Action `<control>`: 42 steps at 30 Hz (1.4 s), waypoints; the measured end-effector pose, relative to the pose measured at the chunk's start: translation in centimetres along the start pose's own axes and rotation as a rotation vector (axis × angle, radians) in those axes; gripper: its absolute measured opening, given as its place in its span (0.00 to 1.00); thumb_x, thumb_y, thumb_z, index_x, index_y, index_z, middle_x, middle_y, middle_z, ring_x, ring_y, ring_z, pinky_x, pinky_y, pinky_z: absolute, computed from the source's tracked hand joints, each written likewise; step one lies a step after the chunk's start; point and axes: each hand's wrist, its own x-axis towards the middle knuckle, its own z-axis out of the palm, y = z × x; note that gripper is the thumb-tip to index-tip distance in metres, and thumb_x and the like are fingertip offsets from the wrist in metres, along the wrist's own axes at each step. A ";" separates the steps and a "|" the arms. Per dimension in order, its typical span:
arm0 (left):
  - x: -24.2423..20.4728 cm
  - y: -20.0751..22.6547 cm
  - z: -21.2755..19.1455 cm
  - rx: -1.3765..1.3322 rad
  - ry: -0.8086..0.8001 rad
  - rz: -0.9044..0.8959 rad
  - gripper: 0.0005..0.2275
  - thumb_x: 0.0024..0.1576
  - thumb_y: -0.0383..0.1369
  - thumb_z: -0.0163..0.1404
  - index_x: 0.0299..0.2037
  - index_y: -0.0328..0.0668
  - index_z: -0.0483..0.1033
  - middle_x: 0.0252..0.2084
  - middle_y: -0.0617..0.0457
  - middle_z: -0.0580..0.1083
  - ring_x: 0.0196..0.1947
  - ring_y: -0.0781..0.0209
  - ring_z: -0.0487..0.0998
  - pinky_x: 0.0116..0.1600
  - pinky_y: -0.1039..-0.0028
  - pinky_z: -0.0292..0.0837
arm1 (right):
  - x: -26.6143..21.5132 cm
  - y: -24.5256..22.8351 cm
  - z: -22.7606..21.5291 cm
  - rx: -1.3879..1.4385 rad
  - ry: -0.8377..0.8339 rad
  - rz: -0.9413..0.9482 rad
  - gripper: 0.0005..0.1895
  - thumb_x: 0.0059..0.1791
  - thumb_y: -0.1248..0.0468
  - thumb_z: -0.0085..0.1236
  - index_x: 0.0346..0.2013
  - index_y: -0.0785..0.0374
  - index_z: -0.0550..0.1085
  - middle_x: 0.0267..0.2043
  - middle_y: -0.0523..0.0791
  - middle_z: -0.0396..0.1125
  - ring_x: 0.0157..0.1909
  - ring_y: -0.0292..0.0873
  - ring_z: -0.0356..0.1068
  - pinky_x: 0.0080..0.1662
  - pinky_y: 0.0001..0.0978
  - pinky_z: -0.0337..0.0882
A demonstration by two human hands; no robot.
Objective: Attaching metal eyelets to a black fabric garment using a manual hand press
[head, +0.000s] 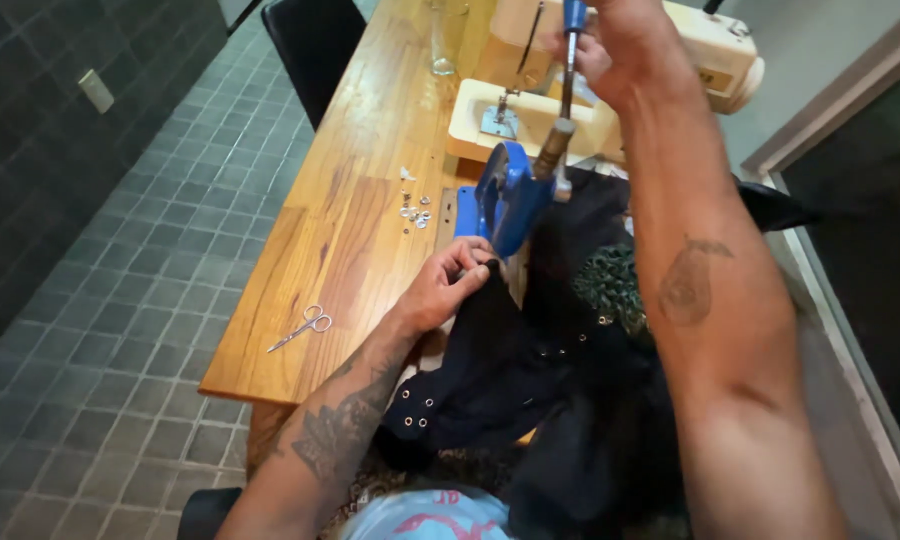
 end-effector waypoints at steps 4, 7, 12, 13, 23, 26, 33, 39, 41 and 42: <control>0.1 -0.1 -0.1 0.008 0.008 0.019 0.09 0.64 0.36 0.50 0.32 0.48 0.64 0.49 0.45 0.71 0.55 0.58 0.71 0.61 0.69 0.62 | -0.8 -1.0 -1.2 0.322 -0.016 -0.116 0.07 0.53 0.66 0.42 0.38 0.58 0.71 0.40 0.44 0.68 0.38 0.39 0.69 0.41 0.28 0.69; -0.2 0.1 0.3 -0.013 0.041 -0.035 0.10 0.63 0.35 0.50 0.30 0.48 0.62 0.52 0.44 0.69 0.54 0.60 0.73 0.62 0.67 0.66 | -4.2 -2.0 -2.0 0.238 -0.058 -0.409 0.12 0.54 0.57 0.34 0.43 0.55 0.68 0.43 0.44 0.60 0.40 0.39 0.57 0.44 0.32 0.64; -0.2 -0.2 -0.1 0.042 0.040 -0.027 0.09 0.63 0.34 0.50 0.31 0.49 0.63 0.51 0.46 0.71 0.57 0.59 0.71 0.62 0.68 0.63 | -10.8 -3.3 -1.6 0.360 -0.128 -0.588 0.14 0.53 0.49 0.47 0.35 0.56 0.68 0.31 0.41 0.60 0.26 0.36 0.55 0.31 0.30 0.53; -0.2 -0.3 -0.2 0.041 0.040 -0.030 0.09 0.62 0.33 0.50 0.31 0.49 0.63 0.51 0.46 0.71 0.58 0.59 0.71 0.61 0.69 0.63 | -12.5 -3.7 -1.2 0.359 -0.169 -0.713 0.17 0.54 0.48 0.53 0.32 0.57 0.66 0.28 0.42 0.58 0.21 0.37 0.54 0.28 0.30 0.49; -0.3 0.2 0.6 -0.047 0.072 -0.070 0.08 0.61 0.30 0.50 0.30 0.49 0.67 0.52 0.45 0.70 0.55 0.60 0.72 0.64 0.67 0.63 | -19.1 -2.1 -0.2 0.349 -0.197 -0.942 0.24 0.58 0.38 0.44 0.41 0.56 0.61 0.23 0.45 0.50 0.20 0.39 0.44 0.28 0.32 0.51; -0.9 2.1 1.2 -0.175 0.191 -0.137 0.05 0.58 0.30 0.54 0.38 0.46 0.71 0.54 0.40 0.74 0.59 0.55 0.73 0.67 0.67 0.63 | -19.7 -1.9 -0.5 0.259 -0.249 -1.017 0.22 0.61 0.41 0.42 0.42 0.57 0.59 0.24 0.46 0.49 0.21 0.39 0.44 0.29 0.32 0.50; -0.9 5.4 2.5 0.412 0.255 0.104 0.15 0.58 0.35 0.56 0.55 0.43 0.74 0.55 0.49 0.76 0.59 0.56 0.75 0.66 0.65 0.69 | -21.6 -1.0 0.0 0.192 -0.060 -1.049 0.15 0.61 0.51 0.40 0.41 0.60 0.62 0.31 0.48 0.60 0.28 0.43 0.58 0.34 0.35 0.60; -0.1 4.8 3.9 0.471 0.352 0.235 0.09 0.56 0.29 0.61 0.45 0.39 0.80 0.47 0.47 0.79 0.52 0.55 0.80 0.61 0.69 0.74 | -22.2 -0.5 0.0 0.157 -0.069 -1.129 0.13 0.61 0.54 0.38 0.39 0.60 0.61 0.31 0.49 0.61 0.32 0.44 0.61 0.41 0.36 0.63; 0.2 4.9 3.8 0.494 0.356 0.280 0.08 0.56 0.29 0.61 0.43 0.40 0.80 0.47 0.47 0.79 0.51 0.55 0.79 0.60 0.68 0.74 | -22.4 -0.4 0.0 0.142 -0.085 -1.160 0.12 0.61 0.56 0.38 0.39 0.59 0.62 0.31 0.47 0.62 0.34 0.43 0.62 0.44 0.36 0.63; 0.2 4.9 3.8 0.511 0.350 0.284 0.08 0.56 0.29 0.62 0.44 0.41 0.80 0.47 0.47 0.79 0.51 0.54 0.79 0.61 0.68 0.73 | -22.6 -0.4 0.2 0.149 -0.062 -1.173 0.13 0.61 0.55 0.39 0.38 0.60 0.62 0.31 0.48 0.62 0.34 0.44 0.61 0.44 0.37 0.63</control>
